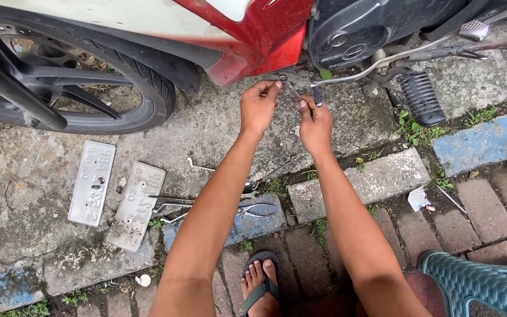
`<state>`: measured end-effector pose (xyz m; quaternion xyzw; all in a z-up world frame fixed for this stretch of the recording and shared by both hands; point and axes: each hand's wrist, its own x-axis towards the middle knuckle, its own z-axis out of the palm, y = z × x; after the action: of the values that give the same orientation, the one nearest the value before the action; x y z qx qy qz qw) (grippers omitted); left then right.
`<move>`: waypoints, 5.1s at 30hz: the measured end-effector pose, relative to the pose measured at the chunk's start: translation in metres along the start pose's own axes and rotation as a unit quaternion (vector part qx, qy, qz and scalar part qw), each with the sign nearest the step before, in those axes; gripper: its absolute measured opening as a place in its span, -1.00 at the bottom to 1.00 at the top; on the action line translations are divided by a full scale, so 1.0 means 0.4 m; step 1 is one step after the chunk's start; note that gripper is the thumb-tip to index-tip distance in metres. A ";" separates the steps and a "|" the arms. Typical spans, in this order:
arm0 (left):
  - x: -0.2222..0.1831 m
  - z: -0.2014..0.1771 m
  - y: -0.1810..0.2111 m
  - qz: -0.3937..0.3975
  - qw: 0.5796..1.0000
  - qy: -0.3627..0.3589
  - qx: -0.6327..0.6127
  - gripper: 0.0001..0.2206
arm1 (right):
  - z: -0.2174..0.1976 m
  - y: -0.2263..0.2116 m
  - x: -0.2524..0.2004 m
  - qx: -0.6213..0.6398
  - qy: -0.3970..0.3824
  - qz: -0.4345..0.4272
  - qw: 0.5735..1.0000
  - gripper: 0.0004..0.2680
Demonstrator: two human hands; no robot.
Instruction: Cleaning and prodding the engine cover bolts of a motorcycle using a thin metal tool to prepare for removal.
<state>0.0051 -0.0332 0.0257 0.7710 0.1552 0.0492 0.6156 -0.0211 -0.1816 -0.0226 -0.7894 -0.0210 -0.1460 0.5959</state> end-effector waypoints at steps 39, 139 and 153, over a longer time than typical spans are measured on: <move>-0.047 -0.029 0.106 -0.081 0.972 0.130 0.181 -0.73 | 0.297 0.012 0.010 0.388 0.038 0.217 0.895 -0.77; 0.008 -0.140 -0.081 -0.070 0.995 -0.001 0.072 -0.79 | 0.158 -0.002 -0.081 0.108 0.060 0.182 0.976 -0.75; -0.018 -0.007 0.053 -0.001 0.996 0.021 0.083 -0.77 | 0.015 -0.032 0.042 -0.103 0.068 -0.167 0.978 -0.86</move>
<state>0.0012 -0.0368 0.0476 0.8180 0.1728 0.0518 0.5463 -0.0064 -0.1748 -0.0078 -0.8205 -0.0968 -0.2977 0.4783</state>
